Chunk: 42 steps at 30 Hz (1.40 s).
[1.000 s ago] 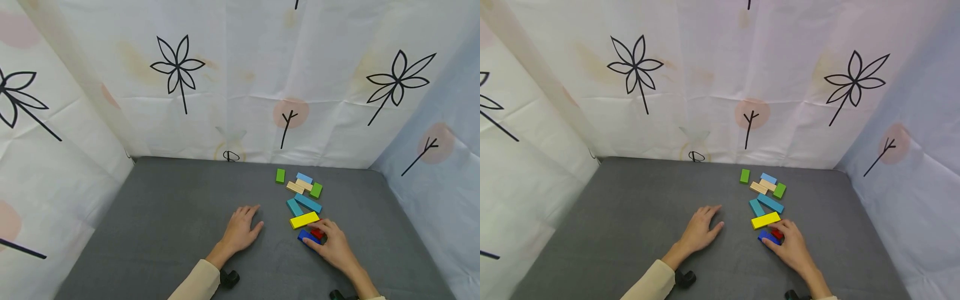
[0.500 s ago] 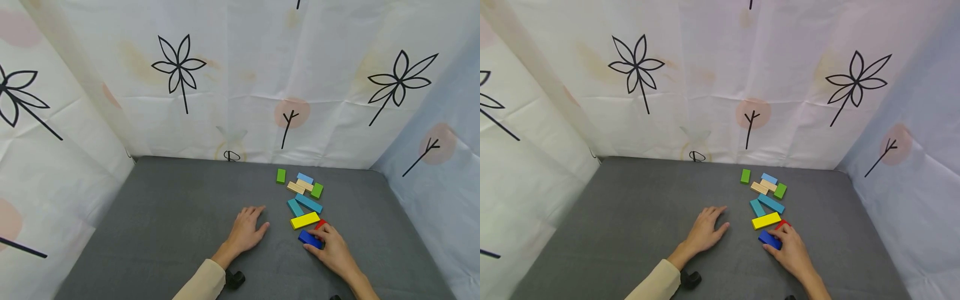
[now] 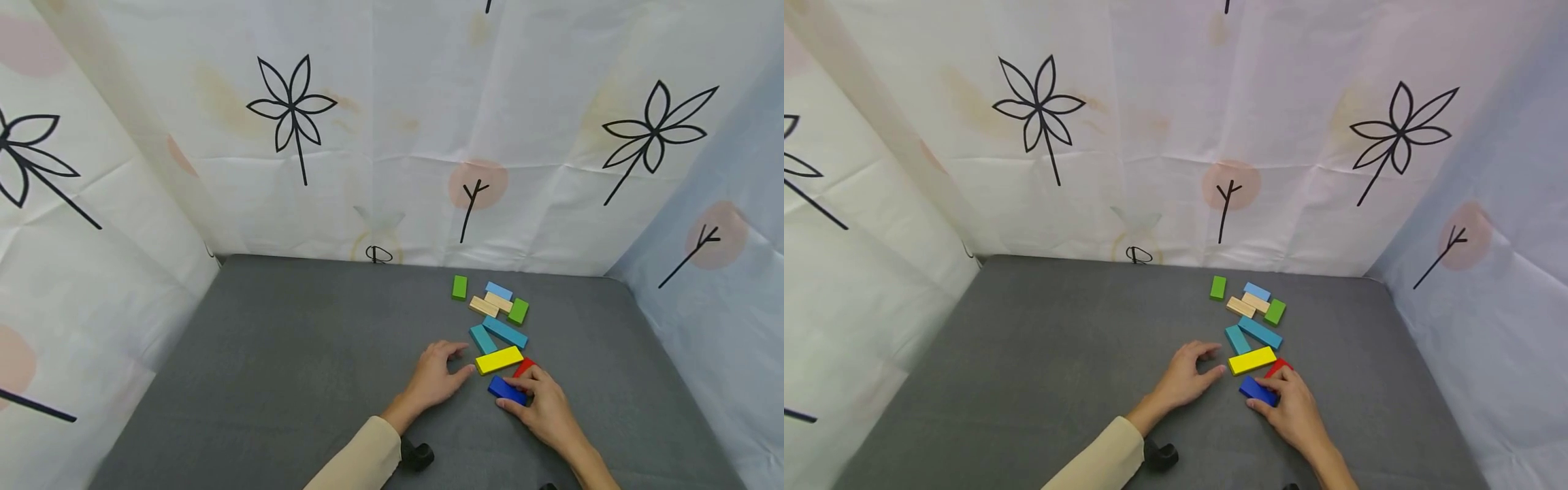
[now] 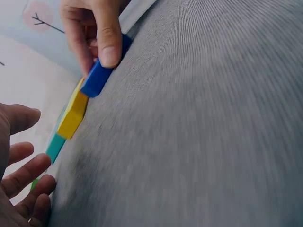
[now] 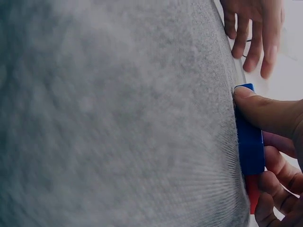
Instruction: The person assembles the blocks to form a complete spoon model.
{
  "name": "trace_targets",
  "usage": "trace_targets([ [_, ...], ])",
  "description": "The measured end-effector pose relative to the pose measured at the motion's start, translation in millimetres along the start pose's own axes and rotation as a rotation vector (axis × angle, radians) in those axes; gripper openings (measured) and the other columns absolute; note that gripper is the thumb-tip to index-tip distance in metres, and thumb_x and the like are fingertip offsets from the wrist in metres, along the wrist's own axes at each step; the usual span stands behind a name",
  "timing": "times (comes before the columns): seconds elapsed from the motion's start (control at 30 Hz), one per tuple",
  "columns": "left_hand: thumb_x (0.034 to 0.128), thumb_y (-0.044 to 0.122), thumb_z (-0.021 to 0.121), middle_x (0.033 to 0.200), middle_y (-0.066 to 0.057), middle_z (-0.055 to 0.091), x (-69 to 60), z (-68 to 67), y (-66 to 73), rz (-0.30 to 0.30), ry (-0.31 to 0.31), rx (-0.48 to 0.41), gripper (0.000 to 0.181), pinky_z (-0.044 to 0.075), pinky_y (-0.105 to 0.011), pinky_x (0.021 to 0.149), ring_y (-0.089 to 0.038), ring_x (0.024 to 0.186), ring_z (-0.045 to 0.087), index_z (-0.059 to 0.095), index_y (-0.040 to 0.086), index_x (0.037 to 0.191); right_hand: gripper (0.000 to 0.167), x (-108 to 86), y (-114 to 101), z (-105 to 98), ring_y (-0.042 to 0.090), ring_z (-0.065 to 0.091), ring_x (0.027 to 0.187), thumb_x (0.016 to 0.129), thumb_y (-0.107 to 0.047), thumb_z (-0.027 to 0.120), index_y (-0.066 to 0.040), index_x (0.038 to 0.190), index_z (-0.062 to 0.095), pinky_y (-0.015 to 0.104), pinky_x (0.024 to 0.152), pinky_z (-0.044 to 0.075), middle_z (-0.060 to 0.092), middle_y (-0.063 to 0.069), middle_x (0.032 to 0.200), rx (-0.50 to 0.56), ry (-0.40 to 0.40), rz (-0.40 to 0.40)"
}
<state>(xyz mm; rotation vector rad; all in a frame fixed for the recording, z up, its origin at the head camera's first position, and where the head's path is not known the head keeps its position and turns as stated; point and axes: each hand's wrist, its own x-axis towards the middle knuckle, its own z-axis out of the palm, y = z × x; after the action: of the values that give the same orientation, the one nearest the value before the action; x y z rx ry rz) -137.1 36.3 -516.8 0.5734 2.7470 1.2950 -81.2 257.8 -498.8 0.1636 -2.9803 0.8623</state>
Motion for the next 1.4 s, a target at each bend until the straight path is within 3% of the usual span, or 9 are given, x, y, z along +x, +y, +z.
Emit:
trace_targets([
  [0.3, 0.0927, 0.037, 0.075, 0.113, 0.009, 0.068, 9.5, 18.8, 12.6, 0.013, 0.019, 0.06, 0.035, 0.037, -0.029, 0.082, -0.008, 0.098, 0.052, 0.075, 0.021, 0.124, 0.038, -1.7, 9.9, 8.3, 0.014, 0.044, 0.075, 0.073, -0.021, 0.093, -0.005, 0.106, 0.08, 0.025, 0.065, 0.039, 0.047, -0.001, 0.086, 0.138, 0.059, 0.023],
  [0.53, 0.0903, 0.039, 0.078, 0.111, 0.01, 0.068, 13.4, 25.6, 12.9, 0.0, 0.032, 0.075, 0.034, 0.032, -0.027, 0.078, -0.006, 0.095, 0.05, 0.076, 0.024, 0.121, 0.041, -4.2, 10.1, 8.6, 0.015, 0.044, 0.078, 0.073, -0.019, 0.093, -0.006, 0.11, 0.08, 0.026, 0.067, 0.04, 0.047, -0.001, 0.087, 0.113, 0.066, 0.022],
  [0.73, 0.0872, 0.042, 0.08, 0.106, 0.01, 0.068, 16.2, 27.7, 15.1, -0.005, 0.049, 0.113, 0.035, 0.029, -0.027, 0.074, -0.007, 0.093, 0.05, 0.078, 0.025, 0.118, 0.042, -6.9, 10.0, 9.7, 0.013, 0.044, 0.077, 0.071, -0.014, 0.093, -0.006, 0.11, 0.079, 0.026, 0.066, 0.042, 0.046, -0.003, 0.088, 0.089, 0.112, -0.025],
  [0.93, 0.0842, 0.042, 0.083, 0.103, 0.011, 0.068, 16.8, 29.7, 16.6, -0.023, 0.073, 0.14, 0.034, 0.028, -0.026, 0.073, -0.008, 0.093, 0.051, 0.08, 0.025, 0.114, 0.042, -9.5, 13.8, 13.4, 0.006, 0.055, 0.076, 0.067, -0.011, 0.095, -0.012, 0.107, 0.08, 0.024, 0.066, 0.051, 0.056, -0.005, 0.09, 0.141, 0.209, -0.056],
  [1.1, 0.085, 0.038, 0.084, 0.101, 0.011, 0.068, 16.5, 30.4, 16.1, -0.01, 0.087, 0.138, 0.031, 0.028, -0.026, 0.072, -0.007, 0.091, 0.051, 0.08, 0.024, 0.113, 0.041, -9.5, 15.7, 12.5, 0.004, 0.058, 0.078, 0.068, -0.011, 0.095, -0.014, 0.107, 0.08, 0.024, 0.068, 0.054, 0.061, -0.007, 0.092, 0.146, 0.216, -0.042],
  [1.4, 0.0863, 0.029, 0.084, 0.1, 0.01, 0.065, 12.7, 21.7, 11.6, -0.033, 0.051, 0.065, 0.028, 0.037, -0.027, 0.08, -0.007, 0.091, 0.049, 0.08, 0.019, 0.112, 0.036, -8.2, 16.7, 12.0, 0.008, 0.05, 0.074, 0.066, -0.012, 0.095, -0.013, 0.1, 0.083, 0.024, 0.063, 0.041, 0.059, -0.009, 0.091, 0.109, 0.196, -0.046],
])
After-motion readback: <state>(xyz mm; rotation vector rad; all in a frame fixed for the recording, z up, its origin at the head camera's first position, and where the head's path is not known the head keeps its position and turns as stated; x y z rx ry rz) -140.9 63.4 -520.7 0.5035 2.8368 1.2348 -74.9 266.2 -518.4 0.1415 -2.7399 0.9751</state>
